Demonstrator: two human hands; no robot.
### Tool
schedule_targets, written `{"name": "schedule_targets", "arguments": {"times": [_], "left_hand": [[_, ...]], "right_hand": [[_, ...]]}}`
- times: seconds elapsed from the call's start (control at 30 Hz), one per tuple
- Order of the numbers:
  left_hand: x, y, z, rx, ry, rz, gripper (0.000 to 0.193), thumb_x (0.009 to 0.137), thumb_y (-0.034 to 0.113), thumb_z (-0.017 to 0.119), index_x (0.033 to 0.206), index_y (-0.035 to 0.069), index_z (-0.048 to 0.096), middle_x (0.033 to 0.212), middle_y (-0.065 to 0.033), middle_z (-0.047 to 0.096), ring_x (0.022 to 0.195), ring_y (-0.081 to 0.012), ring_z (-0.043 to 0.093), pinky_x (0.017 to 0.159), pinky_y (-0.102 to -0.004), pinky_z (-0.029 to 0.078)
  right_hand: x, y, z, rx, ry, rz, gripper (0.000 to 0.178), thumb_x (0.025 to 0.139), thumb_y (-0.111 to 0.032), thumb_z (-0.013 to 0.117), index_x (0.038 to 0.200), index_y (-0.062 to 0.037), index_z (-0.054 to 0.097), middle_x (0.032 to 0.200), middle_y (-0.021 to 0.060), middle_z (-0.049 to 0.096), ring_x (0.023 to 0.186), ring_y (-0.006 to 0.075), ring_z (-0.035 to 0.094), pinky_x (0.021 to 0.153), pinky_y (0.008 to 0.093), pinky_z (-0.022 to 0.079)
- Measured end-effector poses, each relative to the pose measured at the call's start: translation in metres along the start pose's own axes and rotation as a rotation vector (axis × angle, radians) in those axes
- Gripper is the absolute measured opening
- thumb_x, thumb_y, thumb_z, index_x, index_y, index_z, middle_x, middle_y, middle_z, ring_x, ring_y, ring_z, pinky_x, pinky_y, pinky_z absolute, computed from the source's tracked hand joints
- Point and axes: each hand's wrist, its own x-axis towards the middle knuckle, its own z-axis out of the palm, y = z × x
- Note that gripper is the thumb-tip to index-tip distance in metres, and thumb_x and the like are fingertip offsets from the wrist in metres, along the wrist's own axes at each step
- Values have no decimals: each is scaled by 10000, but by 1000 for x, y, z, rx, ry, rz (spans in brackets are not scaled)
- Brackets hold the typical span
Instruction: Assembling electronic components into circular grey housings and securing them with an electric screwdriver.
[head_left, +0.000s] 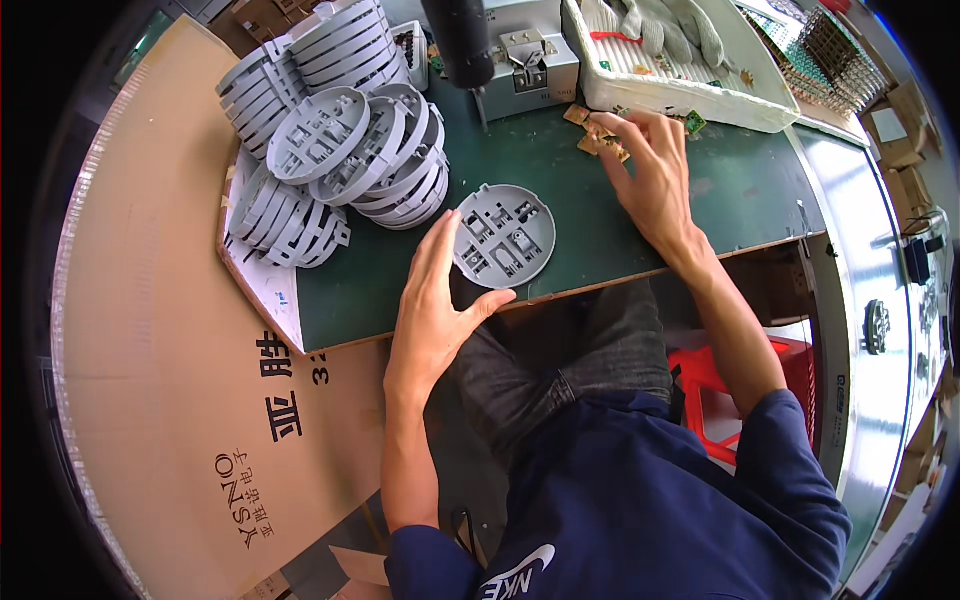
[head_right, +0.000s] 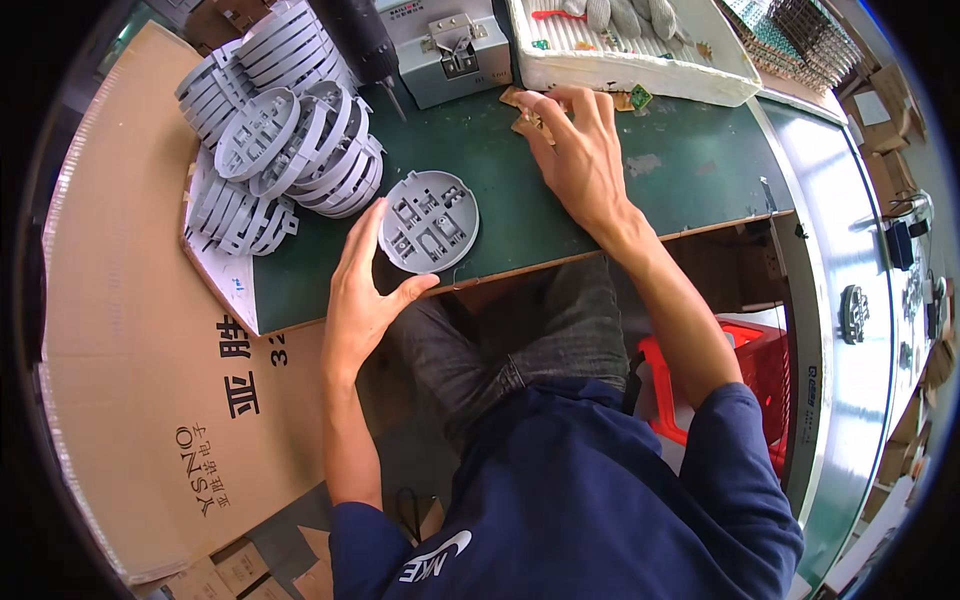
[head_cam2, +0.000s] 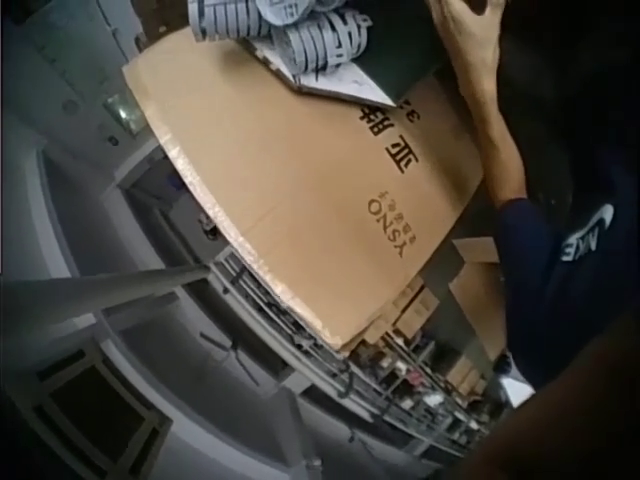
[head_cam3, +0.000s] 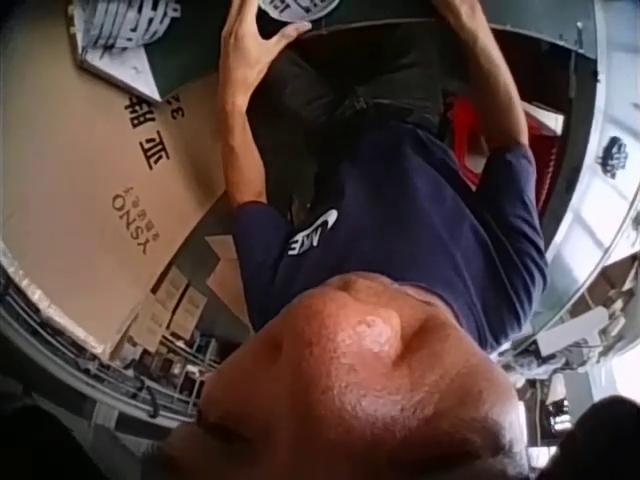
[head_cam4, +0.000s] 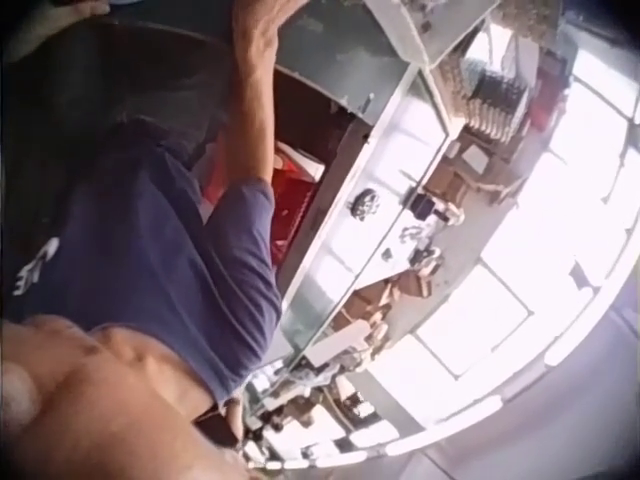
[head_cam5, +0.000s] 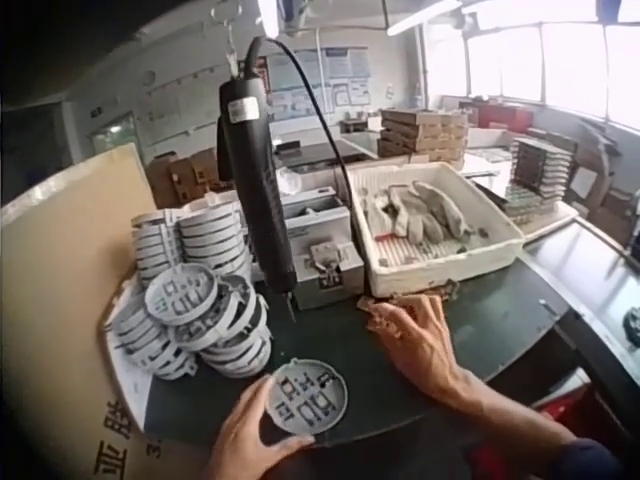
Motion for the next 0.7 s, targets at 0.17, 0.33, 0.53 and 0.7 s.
{"name": "schedule_targets", "arguments": {"times": [0.17, 0.33, 0.53, 0.7], "left_hand": [[-14, 13, 17, 279, 119, -12, 680, 850, 336, 831, 1373, -26, 592, 1369, -198, 557, 1184, -374, 568, 999, -481, 479], [-23, 46, 22, 253, 81, 59, 539, 866, 202, 824, 1345, 37, 639, 1269, -166, 662, 1099, -355, 648, 923, -436, 535], [-14, 50, 20, -122, -40, 337, 320, 849, 106, 815, 1162, 78, 755, 1167, -87, 733, 1113, -289, 663, 968, -401, 537], [9, 22, -6, 162, 103, 30, 454, 887, 128, 784, 1315, 29, 668, 1455, -168, 573, 1318, -373, 556, 1083, -443, 467]], "right_hand": [[-21, -67, -36, 450, -439, 200, 378, 876, -87, 778, 1233, -64, 656, 824, 85, 645, 721, 242, 619, 689, 365, 521], [-17, -43, -3, 437, -366, 311, 394, 916, -65, 719, 1297, -35, 626, 833, 104, 651, 761, 230, 660, 707, 349, 534], [8, -32, 29, 563, -319, 338, 400, 950, -126, 713, 1315, -13, 597, 893, 113, 704, 776, 238, 700, 733, 360, 562], [1, -54, -7, 134, -755, 375, 521, 938, -229, 746, 1374, -43, 530, 893, 156, 735, 755, 348, 722, 710, 428, 561]]}}
